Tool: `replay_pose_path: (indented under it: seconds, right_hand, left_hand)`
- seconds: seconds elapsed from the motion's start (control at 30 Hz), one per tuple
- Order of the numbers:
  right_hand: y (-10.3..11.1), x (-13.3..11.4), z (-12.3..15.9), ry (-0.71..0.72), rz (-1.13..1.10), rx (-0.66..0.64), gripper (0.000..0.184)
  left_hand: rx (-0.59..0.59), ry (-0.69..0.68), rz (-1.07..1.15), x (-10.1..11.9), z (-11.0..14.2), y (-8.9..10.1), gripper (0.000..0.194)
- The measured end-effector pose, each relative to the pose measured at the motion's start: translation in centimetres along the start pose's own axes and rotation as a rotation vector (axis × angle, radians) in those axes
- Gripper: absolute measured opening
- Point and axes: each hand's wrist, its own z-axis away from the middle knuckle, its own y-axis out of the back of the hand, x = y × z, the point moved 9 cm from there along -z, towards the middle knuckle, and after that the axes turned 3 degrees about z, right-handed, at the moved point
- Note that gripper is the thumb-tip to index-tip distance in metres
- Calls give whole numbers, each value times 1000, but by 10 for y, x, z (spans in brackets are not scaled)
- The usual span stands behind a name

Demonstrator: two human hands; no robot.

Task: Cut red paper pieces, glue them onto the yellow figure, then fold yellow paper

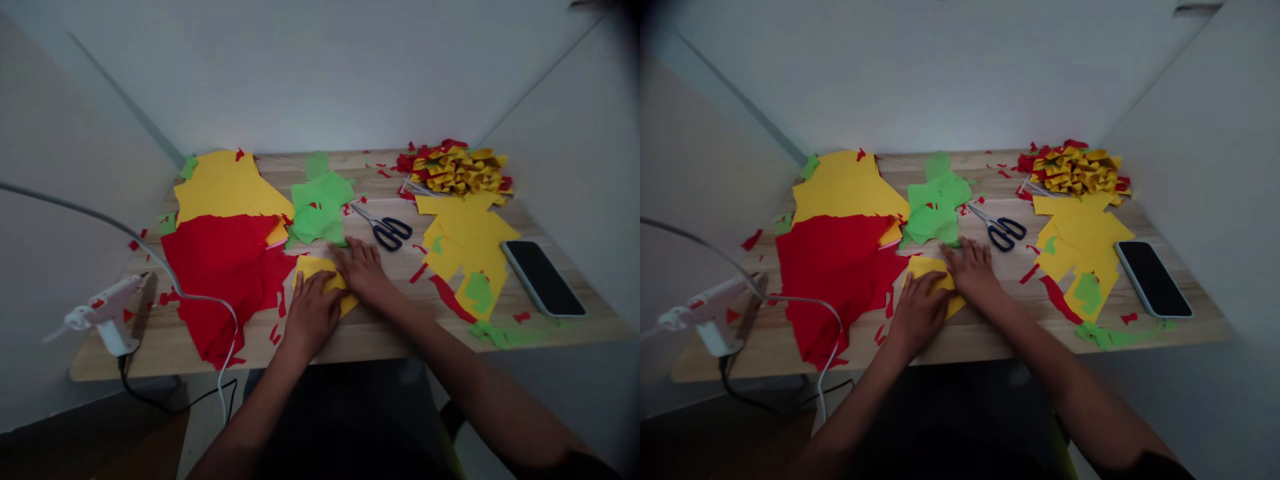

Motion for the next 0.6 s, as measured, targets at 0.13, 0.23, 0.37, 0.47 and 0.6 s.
replay_pose_path:
  seconds: [0.13, 0.23, 0.37, 0.47, 0.6]
  right_hand:
    - [2, 19, 58, -14, -65, -12, 55]
    - [14, 30, 79, -49, -253, 68, 50]
    - [34, 34, 88, -145, -488, 242, 30]
    - [42, -1, 92, -39, -457, 273, 29]
    - [23, -64, 103, 189, -306, 80, 43]
  left_hand:
    - [0, 0, 34, -1, 0, 0, 27]
    - [44, -45, 89, 4, 3, 7, 29]
    - [286, -111, 213, 10, 18, 44, 29]
    - [274, -49, 215, 3, 30, 54, 29]
    - [122, 28, 180, -10, 43, 41, 30]
